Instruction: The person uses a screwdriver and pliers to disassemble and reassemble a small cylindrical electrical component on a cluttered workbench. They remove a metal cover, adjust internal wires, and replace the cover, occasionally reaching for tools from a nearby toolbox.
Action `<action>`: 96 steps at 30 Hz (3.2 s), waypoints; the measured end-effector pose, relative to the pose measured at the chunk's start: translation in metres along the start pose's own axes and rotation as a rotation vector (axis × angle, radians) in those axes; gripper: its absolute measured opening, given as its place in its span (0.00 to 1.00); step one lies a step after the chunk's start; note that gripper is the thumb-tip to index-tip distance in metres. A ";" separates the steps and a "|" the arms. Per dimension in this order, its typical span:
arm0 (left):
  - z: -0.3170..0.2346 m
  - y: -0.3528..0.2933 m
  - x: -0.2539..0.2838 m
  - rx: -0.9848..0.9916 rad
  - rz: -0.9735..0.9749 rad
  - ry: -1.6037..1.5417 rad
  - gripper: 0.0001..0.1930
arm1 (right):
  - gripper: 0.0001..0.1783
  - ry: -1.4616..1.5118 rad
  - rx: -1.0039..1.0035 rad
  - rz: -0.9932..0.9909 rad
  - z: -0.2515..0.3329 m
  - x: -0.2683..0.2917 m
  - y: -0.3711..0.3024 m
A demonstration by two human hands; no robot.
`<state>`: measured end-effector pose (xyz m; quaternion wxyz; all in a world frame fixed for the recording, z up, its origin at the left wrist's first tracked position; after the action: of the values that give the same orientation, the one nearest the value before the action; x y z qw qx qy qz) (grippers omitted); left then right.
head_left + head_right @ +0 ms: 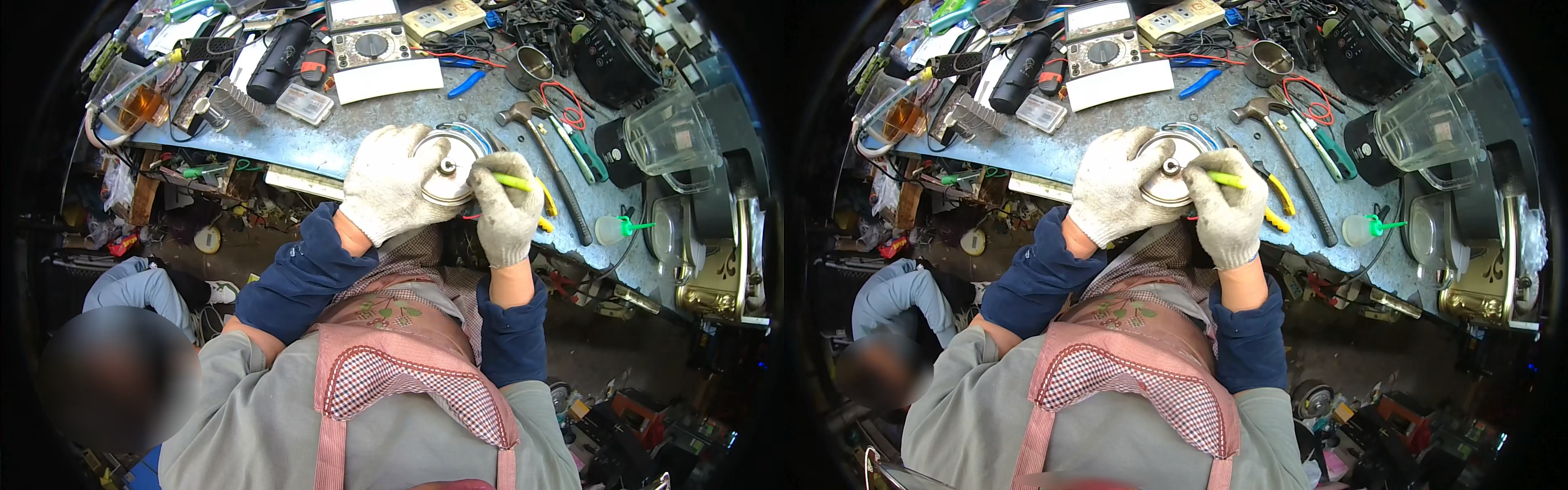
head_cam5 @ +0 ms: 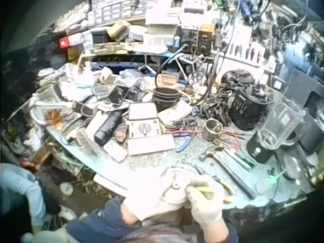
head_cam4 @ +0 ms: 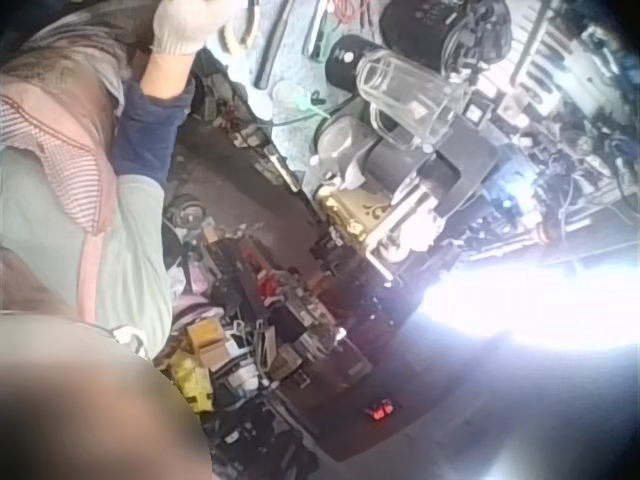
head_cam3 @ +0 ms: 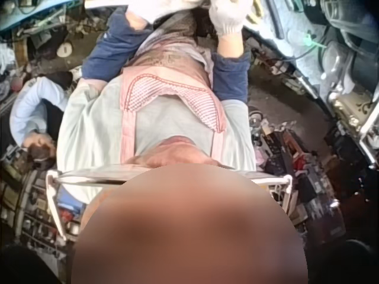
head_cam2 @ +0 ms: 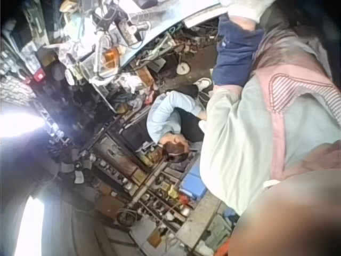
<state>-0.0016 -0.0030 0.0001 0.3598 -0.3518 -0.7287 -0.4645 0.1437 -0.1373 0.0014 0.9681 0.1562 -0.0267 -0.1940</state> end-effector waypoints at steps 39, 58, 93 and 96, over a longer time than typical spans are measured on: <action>0.002 0.003 -0.002 -0.055 -0.063 0.022 0.32 | 0.07 -0.683 0.115 0.177 0.031 -0.012 0.038; 0.013 -0.005 -0.020 -0.007 0.114 0.113 0.35 | 0.16 -0.625 0.214 -0.144 -0.010 -0.016 0.016; 0.019 0.017 0.035 0.363 -0.075 -1.416 0.33 | 0.18 -0.112 0.460 -0.383 0.017 0.000 0.004; 0.033 0.023 0.046 0.551 -0.027 -2.063 0.47 | 0.13 -0.727 0.332 -0.170 -0.001 0.002 0.004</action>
<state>-0.0114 0.0432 0.0382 -0.3689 -0.4735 -0.7647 0.2345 0.1467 -0.1340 0.0017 0.8378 0.2333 -0.3853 -0.3087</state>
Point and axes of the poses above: each hand's wrist, its own y-axis towards the middle knuckle, its own x-axis out of the back of the hand, z = x × y, the point moved 1 cm from there along y, towards the middle knuckle, and after that the axes turned 14 degrees about z, right-handed, at the moved point
